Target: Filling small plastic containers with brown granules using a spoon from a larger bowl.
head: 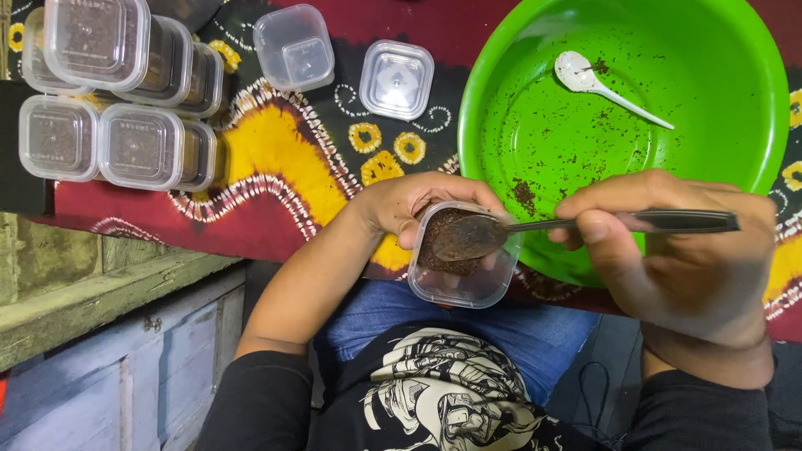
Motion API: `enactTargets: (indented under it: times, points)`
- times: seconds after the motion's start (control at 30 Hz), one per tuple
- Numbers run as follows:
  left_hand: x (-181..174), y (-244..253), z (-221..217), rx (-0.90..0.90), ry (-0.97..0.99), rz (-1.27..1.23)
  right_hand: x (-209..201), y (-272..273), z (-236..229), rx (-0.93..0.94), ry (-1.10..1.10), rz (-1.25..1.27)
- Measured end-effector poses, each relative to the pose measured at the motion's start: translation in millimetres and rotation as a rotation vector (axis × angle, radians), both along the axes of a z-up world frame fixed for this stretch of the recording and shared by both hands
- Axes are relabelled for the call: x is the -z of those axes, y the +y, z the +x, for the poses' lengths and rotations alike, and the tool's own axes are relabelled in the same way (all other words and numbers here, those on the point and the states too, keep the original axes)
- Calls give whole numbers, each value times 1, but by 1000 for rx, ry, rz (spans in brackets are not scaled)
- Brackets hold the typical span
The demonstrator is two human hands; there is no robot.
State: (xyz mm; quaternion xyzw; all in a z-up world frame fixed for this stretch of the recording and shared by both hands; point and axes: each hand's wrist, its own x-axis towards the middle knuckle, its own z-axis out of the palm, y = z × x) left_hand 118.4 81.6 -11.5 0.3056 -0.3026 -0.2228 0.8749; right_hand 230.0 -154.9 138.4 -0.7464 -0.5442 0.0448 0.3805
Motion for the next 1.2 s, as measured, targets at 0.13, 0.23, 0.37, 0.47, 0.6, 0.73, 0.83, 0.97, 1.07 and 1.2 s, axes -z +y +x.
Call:
enactTargets:
  times: [0.13,0.23,0.37,0.47,0.6,0.73,0.83,0.97,1.07,1.2]
  points:
    - [7,2,0,-46,-25,41,-8,3,-6,74,111,3]
    - [9,2,-1,-82,-38,65,-3,9,1,-113,294,148]
    - [8,3,-2,-115,-29,145,3,15,9,-261,195,133]
    - [11,2,-7,23,66,-24,8,1,6,-177,222,206]
    - [9,0,-3,15,24,-145,57,-73,53,40,329,182]
    - [-10,1,-5,-27,102,-75,99,-142,120,104,284,19]
    - [-5,1,-6,-28,94,-102,86,-127,134,230,401,-123]
    - [-1,2,-4,-83,84,-75,31,-61,90,58,234,-196]
    - [-1,3,-2,-116,48,-22,37,-49,81,44,179,-237]
    - [-9,4,-1,-109,67,20,58,-43,90,109,203,-361]
